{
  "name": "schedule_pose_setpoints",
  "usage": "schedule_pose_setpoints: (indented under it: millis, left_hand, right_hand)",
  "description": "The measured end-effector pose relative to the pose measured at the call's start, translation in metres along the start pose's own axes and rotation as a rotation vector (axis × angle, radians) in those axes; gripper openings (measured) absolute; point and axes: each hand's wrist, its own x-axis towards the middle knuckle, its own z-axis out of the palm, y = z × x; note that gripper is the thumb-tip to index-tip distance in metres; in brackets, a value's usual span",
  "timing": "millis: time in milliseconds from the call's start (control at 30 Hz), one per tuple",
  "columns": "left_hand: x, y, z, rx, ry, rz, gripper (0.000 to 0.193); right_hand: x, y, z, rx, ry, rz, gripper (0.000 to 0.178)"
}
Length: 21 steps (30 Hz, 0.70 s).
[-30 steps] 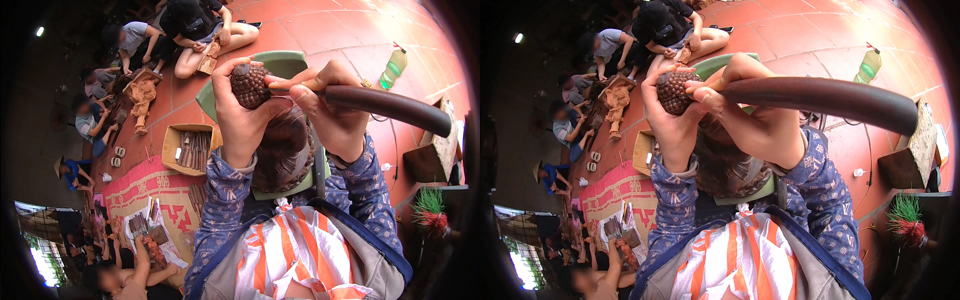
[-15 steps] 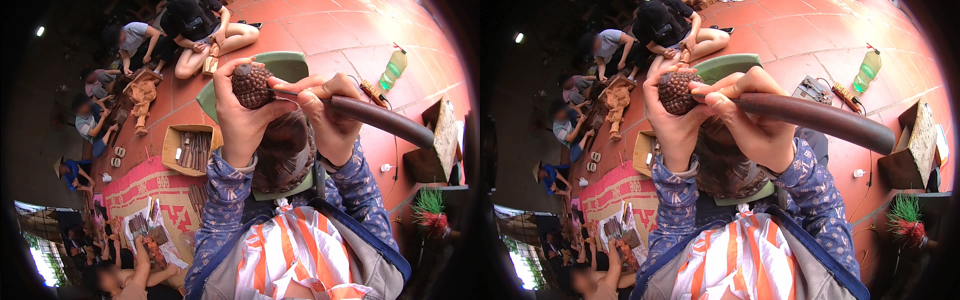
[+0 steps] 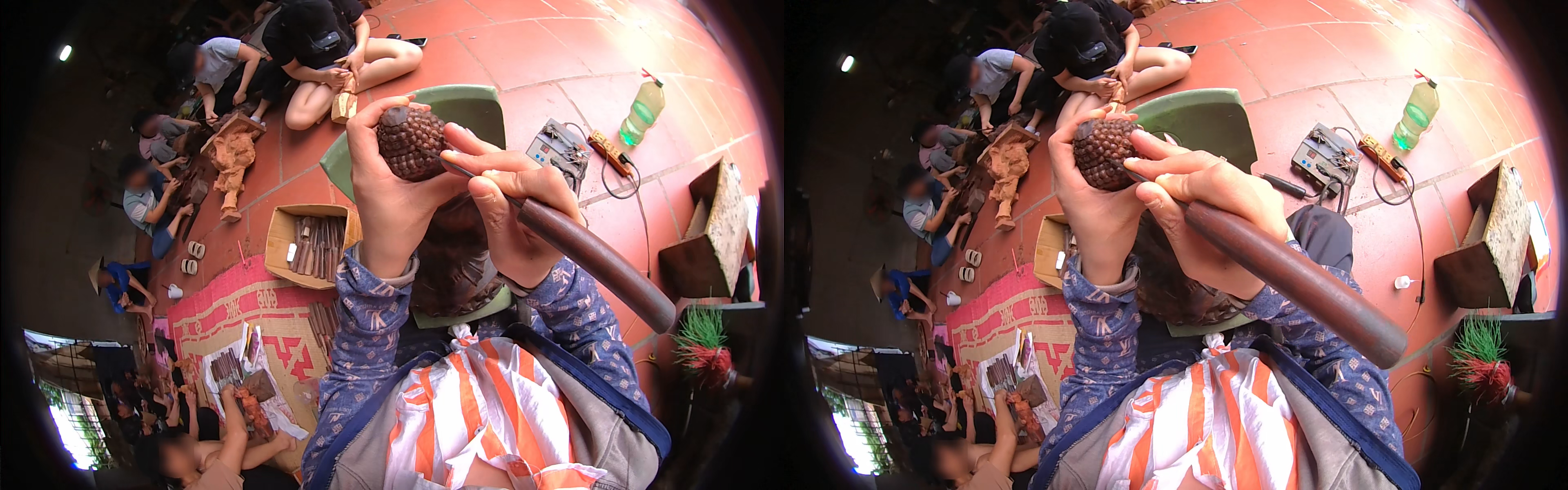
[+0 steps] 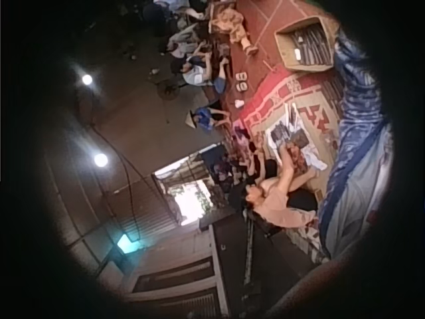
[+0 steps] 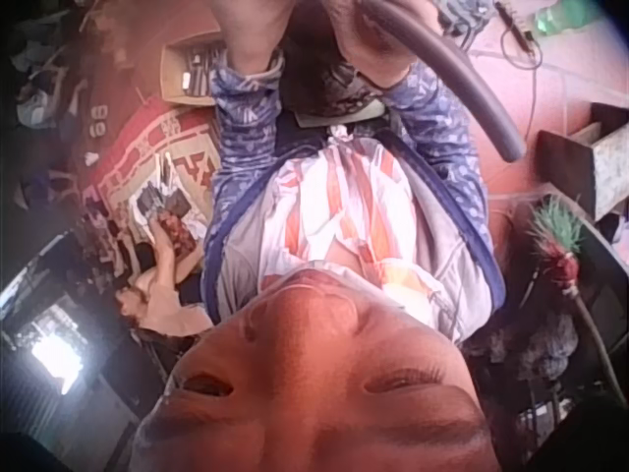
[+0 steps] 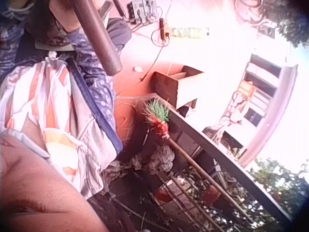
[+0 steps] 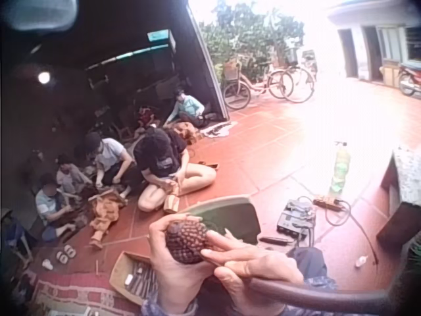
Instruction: The person carves a dark wooden object, likely a Buddha head, using a chisel and mallet. They hold the object in their left hand and strike the chisel with the mallet to shape the surface details. The person occasionally rotates the object to access different areas for carving.
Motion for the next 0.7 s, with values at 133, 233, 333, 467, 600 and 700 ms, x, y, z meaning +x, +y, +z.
schedule_pose_setpoints:
  millis: [133,233,333,467,600,700]
  left_hand:
    - [-0.001,0.001,0.002,0.047,0.011,-0.023,0.076]
    - [-0.002,0.002,0.003,0.041,0.008,-0.055,0.075]
    - [-0.001,0.004,0.004,0.016,0.012,-0.067,0.075]
    - [-0.002,0.002,0.001,0.016,-0.029,-0.069,0.077]
    - [-0.002,0.0,-0.002,0.032,-0.034,-0.06,0.077]
    - [-0.001,-0.002,-0.002,0.056,-0.026,-0.029,0.077]
  right_hand:
    - [-0.008,0.006,0.004,0.057,0.107,0.087,0.01]
    - [-0.015,0.007,0.014,0.198,0.244,0.194,0.008]
    - [-0.011,0.003,0.014,0.288,0.259,0.274,0.009]
    - [-0.007,-0.003,0.0,0.551,0.202,0.475,0.01]
    - [-0.01,-0.002,0.0,0.51,0.221,0.449,0.009]
    - [-0.013,0.002,-0.001,0.4,0.202,0.369,0.008]
